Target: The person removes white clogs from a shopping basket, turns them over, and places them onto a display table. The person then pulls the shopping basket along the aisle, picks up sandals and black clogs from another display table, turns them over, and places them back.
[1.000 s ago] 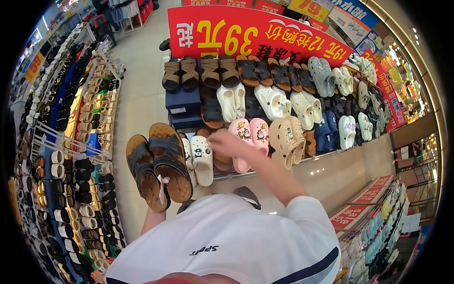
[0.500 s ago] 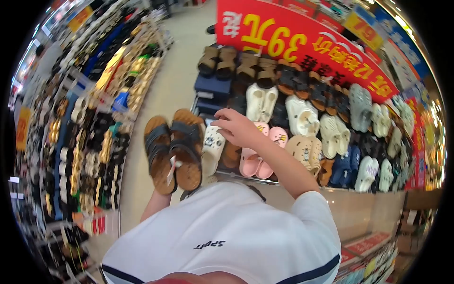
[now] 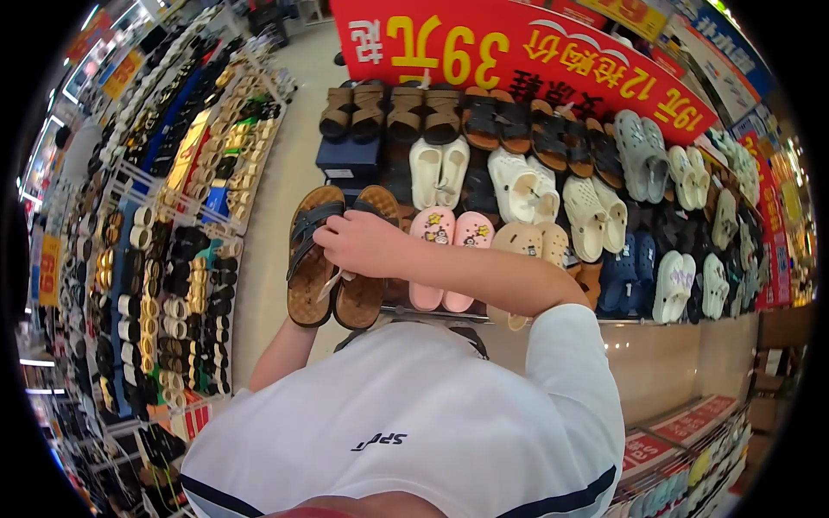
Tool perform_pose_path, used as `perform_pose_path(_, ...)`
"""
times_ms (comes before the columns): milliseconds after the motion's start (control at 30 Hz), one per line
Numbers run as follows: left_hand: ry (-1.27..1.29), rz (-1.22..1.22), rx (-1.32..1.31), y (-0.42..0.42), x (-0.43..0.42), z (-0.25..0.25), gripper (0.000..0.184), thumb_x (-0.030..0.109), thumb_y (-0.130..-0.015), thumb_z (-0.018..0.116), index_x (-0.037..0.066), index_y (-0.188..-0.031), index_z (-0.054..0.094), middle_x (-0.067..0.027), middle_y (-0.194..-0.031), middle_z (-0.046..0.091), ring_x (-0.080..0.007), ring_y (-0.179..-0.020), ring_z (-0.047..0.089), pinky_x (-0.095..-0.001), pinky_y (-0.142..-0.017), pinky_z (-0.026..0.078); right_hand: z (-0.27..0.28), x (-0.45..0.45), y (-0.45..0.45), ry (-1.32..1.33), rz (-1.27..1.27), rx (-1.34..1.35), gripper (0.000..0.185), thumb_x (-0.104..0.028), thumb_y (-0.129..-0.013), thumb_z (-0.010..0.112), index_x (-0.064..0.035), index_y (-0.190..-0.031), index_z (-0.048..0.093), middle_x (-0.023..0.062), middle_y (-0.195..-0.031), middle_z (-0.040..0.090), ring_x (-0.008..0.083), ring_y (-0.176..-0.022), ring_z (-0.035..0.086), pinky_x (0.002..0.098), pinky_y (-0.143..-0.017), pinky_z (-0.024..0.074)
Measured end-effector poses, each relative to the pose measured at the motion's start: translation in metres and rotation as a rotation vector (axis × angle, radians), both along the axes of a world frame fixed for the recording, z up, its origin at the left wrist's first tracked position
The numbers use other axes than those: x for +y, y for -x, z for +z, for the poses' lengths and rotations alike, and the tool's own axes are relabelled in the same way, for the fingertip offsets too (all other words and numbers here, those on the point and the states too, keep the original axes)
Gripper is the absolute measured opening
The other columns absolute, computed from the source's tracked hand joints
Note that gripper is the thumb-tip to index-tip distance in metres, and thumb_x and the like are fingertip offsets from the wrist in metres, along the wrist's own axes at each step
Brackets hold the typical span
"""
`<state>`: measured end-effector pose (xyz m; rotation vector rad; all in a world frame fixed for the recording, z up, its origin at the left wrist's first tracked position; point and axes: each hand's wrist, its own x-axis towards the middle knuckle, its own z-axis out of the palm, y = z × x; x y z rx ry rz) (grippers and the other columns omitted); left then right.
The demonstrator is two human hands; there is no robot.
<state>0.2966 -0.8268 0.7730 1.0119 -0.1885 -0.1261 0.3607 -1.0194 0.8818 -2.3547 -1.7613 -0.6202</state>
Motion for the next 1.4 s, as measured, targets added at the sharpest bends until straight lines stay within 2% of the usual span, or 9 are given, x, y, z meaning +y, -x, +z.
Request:
perform_pose_path(100, -0.693, 0.041, -0.429, -0.028, -0.019, 0.020, 0.050, 0.010, -0.103, 0.051, 0.006, -0.151, 0.036, -0.0114, -0.152, 0.043, -0.0211, -0.137, 0.045, -0.0360, -0.113, 0.039, 0.006, -0.041, -0.014, -0.050, -0.147, 0.071, 0.009, -0.019, -0.076, 0.065, -0.0105, -0.078, 0.064, 0.0033, -0.094, 0.054, 0.0206, -0.092, 0.058, 0.0321, -0.072, 0.0506)
perform_pose_path(200, -0.890, 0.020, -0.374, -0.068, -0.040, 0.005, 0.045, 0.016, -0.097, 0.065, 0.006, -0.139, 0.055, -0.0079, -0.138, 0.059, -0.0176, -0.118, 0.059, -0.0323, -0.095, 0.051, 0.025, -0.099, -0.020, -0.173, -0.426, 0.124, 0.012, -0.011, -0.076, 0.064, -0.0099, -0.088, 0.062, 0.0084, -0.095, 0.054, 0.0269, -0.094, 0.061, 0.0390, -0.073, 0.0536)
perform_pose_path(233, -0.374, -0.057, 0.075, -0.078, -0.053, 0.001, 0.040, 0.020, -0.095, 0.067, 0.007, -0.133, 0.062, -0.0076, -0.134, 0.062, -0.0155, -0.111, 0.062, -0.0304, -0.087, 0.053, 0.029, -0.118, -0.018, -0.282, -0.498, 0.099, 0.018, -0.008, -0.075, 0.065, -0.0106, -0.092, 0.063, 0.0093, -0.098, 0.055, 0.0289, -0.097, 0.062, 0.0404, -0.073, 0.0542)
perform_pose_path(300, -1.009, -0.252, 0.299, -0.113, -0.065, 0.015, 0.030, 0.024, -0.095, 0.068, 0.006, -0.119, 0.069, -0.0090, -0.123, 0.066, -0.0121, -0.098, 0.063, -0.0290, -0.076, 0.054, 0.037, -0.156, -0.007, -0.296, -0.689, 0.075, 0.024, -0.003, -0.073, 0.064, -0.0097, -0.095, 0.062, 0.0094, -0.099, 0.055, 0.0308, -0.097, 0.062, 0.0405, -0.072, 0.0544)
perform_pose_path(467, -1.334, -0.223, -0.560, -0.131, -0.124, -0.033, 0.032, 0.023, -0.090, 0.068, 0.010, -0.120, 0.069, -0.0163, -0.100, 0.062, -0.0359, -0.094, 0.063, -0.0439, -0.082, 0.052, 0.036, -0.230, 0.047, -0.395, -1.099, -0.012, 0.022, 0.001, -0.075, 0.064, -0.0097, -0.094, 0.065, 0.0090, -0.096, 0.055, 0.0313, -0.089, 0.062, 0.0409, -0.069, 0.0517)
perform_pose_path(700, -1.733, -0.159, -0.795, -0.166, -0.182, -0.042, 0.035, 0.032, -0.091, 0.067, 0.017, -0.124, 0.068, -0.0175, -0.106, 0.063, -0.0368, -0.098, 0.064, -0.0458, -0.082, 0.055, 0.009, -0.286, 0.149, -0.557, -1.492, 0.104, 0.017, 0.003, -0.078, 0.070, -0.0075, -0.091, 0.069, 0.0102, -0.091, 0.056, 0.0329, -0.082, 0.062, 0.0409, -0.070, 0.0507)
perform_pose_path(967, -1.702, -0.550, -0.887, -0.082, -0.203, 0.009, 0.051, 0.039, -0.086, 0.072, 0.022, -0.132, 0.062, -0.0177, -0.143, 0.049, -0.0395, -0.130, 0.049, -0.0523, -0.100, 0.048, -0.043, -0.299, 0.239, -0.720, -1.678, 0.161, 0.013, 0.002, -0.084, 0.068, -0.0023, -0.095, 0.068, 0.0121, -0.095, 0.055, 0.0314, -0.085, 0.058, 0.0394, -0.075, 0.0480)
perform_pose_path(1067, -1.600, -0.532, -1.336, -0.069, -0.191, -0.028, 0.049, 0.027, -0.083, 0.073, 0.027, -0.131, 0.061, -0.0137, -0.156, 0.038, -0.0424, -0.141, 0.037, -0.0594, -0.102, 0.045, -0.057, -0.294, 0.256, -0.757, -1.735, 0.223, 0.013, 0.003, -0.083, 0.068, -0.0010, -0.096, 0.068, 0.0125, -0.095, 0.055, 0.0316, -0.085, 0.058, 0.0387, -0.077, 0.0477)
perform_pose_path(1400, -1.470, -0.622, -1.760, -0.062, -0.192, -0.035, 0.028, 0.018, -0.080, 0.068, 0.023, -0.107, 0.072, -0.0060, -0.160, 0.032, -0.0406, -0.147, 0.027, -0.0649, -0.102, 0.043, -0.077, -0.292, 0.258, -0.765, -1.711, 0.268, 0.017, 0.005, -0.081, 0.067, -0.0041, -0.094, 0.069, 0.0137, -0.095, 0.056, 0.0336, -0.085, 0.061, 0.0401, -0.076, 0.0504)
